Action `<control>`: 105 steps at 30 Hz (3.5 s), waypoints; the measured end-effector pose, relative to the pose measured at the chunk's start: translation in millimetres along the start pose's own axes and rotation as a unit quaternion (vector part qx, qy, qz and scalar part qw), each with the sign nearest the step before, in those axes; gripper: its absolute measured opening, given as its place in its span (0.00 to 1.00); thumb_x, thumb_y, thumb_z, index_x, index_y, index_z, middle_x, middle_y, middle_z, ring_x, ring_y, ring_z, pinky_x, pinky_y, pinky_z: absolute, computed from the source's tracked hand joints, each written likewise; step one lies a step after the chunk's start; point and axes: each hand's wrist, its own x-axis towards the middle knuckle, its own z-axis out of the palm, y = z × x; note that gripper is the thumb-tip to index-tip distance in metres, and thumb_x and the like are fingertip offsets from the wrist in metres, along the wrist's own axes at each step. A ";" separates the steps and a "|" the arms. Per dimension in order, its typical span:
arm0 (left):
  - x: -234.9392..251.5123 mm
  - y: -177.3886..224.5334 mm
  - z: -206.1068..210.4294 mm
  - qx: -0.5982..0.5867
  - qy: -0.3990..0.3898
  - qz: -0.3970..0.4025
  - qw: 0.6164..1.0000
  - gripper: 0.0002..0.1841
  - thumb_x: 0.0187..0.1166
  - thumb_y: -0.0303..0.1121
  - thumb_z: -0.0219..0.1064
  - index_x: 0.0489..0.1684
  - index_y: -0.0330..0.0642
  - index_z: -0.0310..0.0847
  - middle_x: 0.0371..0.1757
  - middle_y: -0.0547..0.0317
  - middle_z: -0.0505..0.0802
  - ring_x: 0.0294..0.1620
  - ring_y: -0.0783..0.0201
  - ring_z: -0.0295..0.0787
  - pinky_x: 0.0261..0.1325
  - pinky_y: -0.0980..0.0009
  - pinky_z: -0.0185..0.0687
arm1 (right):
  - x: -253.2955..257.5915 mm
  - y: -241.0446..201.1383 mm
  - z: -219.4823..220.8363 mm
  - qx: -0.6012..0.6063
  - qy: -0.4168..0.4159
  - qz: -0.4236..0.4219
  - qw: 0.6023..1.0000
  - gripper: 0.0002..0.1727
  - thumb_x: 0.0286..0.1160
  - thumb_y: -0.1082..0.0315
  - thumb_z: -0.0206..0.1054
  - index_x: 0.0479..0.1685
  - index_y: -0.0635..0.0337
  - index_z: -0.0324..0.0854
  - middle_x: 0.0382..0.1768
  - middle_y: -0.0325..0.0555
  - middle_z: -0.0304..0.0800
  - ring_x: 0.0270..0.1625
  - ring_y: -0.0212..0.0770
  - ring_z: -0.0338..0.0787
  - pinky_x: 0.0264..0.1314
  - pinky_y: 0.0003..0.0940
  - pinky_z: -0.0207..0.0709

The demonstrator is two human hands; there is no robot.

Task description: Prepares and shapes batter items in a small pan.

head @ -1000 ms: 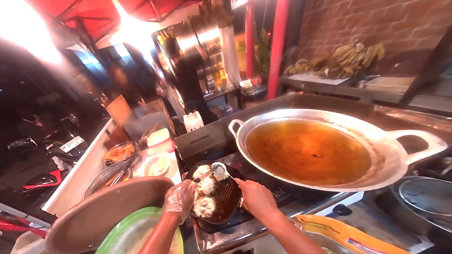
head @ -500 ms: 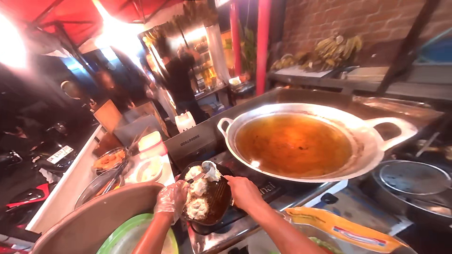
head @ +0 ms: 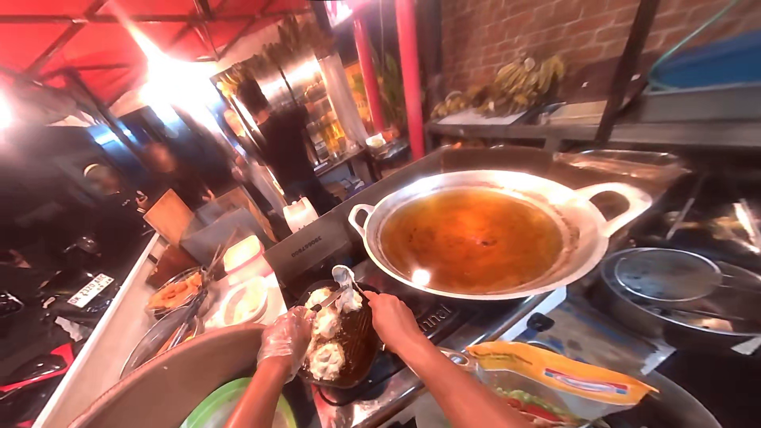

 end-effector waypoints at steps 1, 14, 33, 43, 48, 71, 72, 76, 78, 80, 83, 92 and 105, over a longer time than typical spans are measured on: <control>-0.7 -1.4 -3.3 -0.003 -0.001 -0.001 1.000 0.27 0.88 0.63 0.43 0.68 0.64 0.83 0.63 0.60 0.93 0.67 0.53 0.88 0.68 0.41 0.81 | 0.2 -0.5 2.3 0.024 0.016 0.001 1.000 0.22 0.89 0.65 0.51 0.77 0.47 0.79 0.58 0.53 0.91 0.62 0.54 0.91 0.64 0.55 0.85; -3.3 -15.7 -27.9 -0.038 -0.046 -0.004 0.998 0.26 0.86 0.62 0.47 0.60 0.60 0.87 0.57 0.58 0.94 0.63 0.53 0.90 0.65 0.40 0.81 | -14.9 -22.2 -40.8 0.825 -0.179 0.130 0.521 0.20 0.94 0.59 0.48 0.67 0.61 0.80 0.14 0.28 0.54 0.09 0.22 0.53 0.10 0.16 0.48; 14.0 15.8 -95.7 0.124 -0.052 0.020 0.991 0.23 0.83 0.57 0.55 0.49 0.50 0.89 0.52 0.48 0.94 0.59 0.43 0.90 0.59 0.35 0.81 | -109.2 35.2 -84.3 0.765 -0.053 -0.001 0.641 0.23 0.93 0.63 0.42 0.75 0.60 0.77 0.17 0.30 0.57 0.11 0.25 0.53 0.09 0.19 0.50; 0.9 50.9 -83.3 0.186 -0.083 0.046 0.978 0.18 0.77 0.52 0.65 0.47 0.48 0.89 0.52 0.50 0.94 0.57 0.43 0.91 0.57 0.36 0.82 | -113.9 61.2 -90.7 0.752 -0.041 0.010 0.658 0.23 0.93 0.64 0.43 0.76 0.59 0.77 0.17 0.31 0.57 0.10 0.26 0.53 0.09 0.21 0.49; 4.9 66.8 -82.0 0.205 -0.084 0.060 0.973 0.21 0.80 0.53 0.60 0.53 0.48 0.88 0.56 0.48 0.93 0.63 0.43 0.89 0.62 0.36 0.80 | -115.5 71.2 -92.8 0.745 -0.051 0.006 0.665 0.24 0.93 0.64 0.43 0.77 0.58 0.76 0.17 0.30 0.56 0.10 0.26 0.53 0.09 0.21 0.49; -36.5 98.6 -84.4 0.141 -0.076 0.158 0.974 0.20 0.92 0.40 0.49 0.70 0.43 0.81 0.68 0.42 0.89 0.71 0.39 0.83 0.75 0.39 0.71 | -113.8 99.1 -95.9 0.715 -0.053 0.027 0.697 0.23 0.93 0.65 0.44 0.78 0.59 0.75 0.17 0.30 0.58 0.11 0.27 0.56 0.11 0.23 0.53; -42.4 107.5 -93.5 0.158 -0.094 0.151 0.971 0.20 0.93 0.38 0.48 0.72 0.41 0.79 0.70 0.40 0.87 0.72 0.37 0.82 0.76 0.39 0.70 | -113.5 99.5 -95.2 0.714 -0.052 0.028 0.697 0.23 0.93 0.65 0.44 0.78 0.59 0.75 0.17 0.30 0.58 0.11 0.27 0.56 0.11 0.23 0.53; -38.5 110.6 -91.0 0.183 -0.086 0.155 0.967 0.20 0.93 0.36 0.46 0.71 0.37 0.78 0.70 0.37 0.87 0.72 0.36 0.82 0.76 0.39 0.70 | -112.8 101.1 -92.3 0.713 -0.055 0.030 0.698 0.23 0.93 0.64 0.44 0.78 0.59 0.75 0.17 0.30 0.58 0.11 0.27 0.56 0.11 0.23 0.54; -30.1 102.3 -81.1 0.175 -0.072 0.163 0.968 0.19 0.92 0.36 0.47 0.69 0.39 0.81 0.68 0.39 0.88 0.71 0.38 0.83 0.74 0.40 0.71 | -113.0 101.3 -90.5 0.713 -0.056 0.030 0.699 0.23 0.93 0.64 0.44 0.78 0.59 0.75 0.16 0.30 0.58 0.11 0.27 0.56 0.11 0.23 0.54; -33.9 108.9 -85.5 0.149 -0.087 0.144 0.974 0.19 0.90 0.33 0.49 0.69 0.34 0.79 0.68 0.33 0.87 0.72 0.34 0.81 0.75 0.38 0.70 | -113.9 101.7 -90.7 0.710 -0.057 0.031 0.701 0.23 0.93 0.64 0.43 0.78 0.58 0.75 0.17 0.30 0.58 0.11 0.27 0.56 0.11 0.23 0.54; -35.7 107.8 -91.0 0.145 -0.069 0.142 0.977 0.20 0.90 0.39 0.49 0.69 0.40 0.80 0.68 0.38 0.88 0.71 0.37 0.83 0.72 0.37 0.73 | -115.0 102.6 -92.6 0.710 -0.055 0.035 0.702 0.23 0.93 0.65 0.43 0.77 0.59 0.75 0.16 0.30 0.58 0.11 0.26 0.56 0.11 0.23 0.53; -24.6 134.6 -106.8 0.158 -0.088 0.070 0.981 0.22 0.90 0.44 0.52 0.71 0.41 0.80 0.70 0.41 0.87 0.73 0.41 0.82 0.75 0.42 0.71 | -118.1 105.3 -88.3 0.697 -0.052 0.039 0.714 0.23 0.93 0.65 0.44 0.78 0.59 0.74 0.17 0.30 0.58 0.11 0.27 0.57 0.11 0.23 0.54; 51.2 99.4 -83.2 0.070 -0.122 -0.048 0.989 0.24 0.74 0.57 0.65 0.38 0.44 0.90 0.48 0.47 0.94 0.54 0.45 0.91 0.53 0.35 0.81 | -126.7 111.7 -83.0 0.686 -0.056 0.041 0.724 0.23 0.93 0.65 0.43 0.78 0.59 0.75 0.17 0.29 0.59 0.12 0.27 0.57 0.11 0.23 0.54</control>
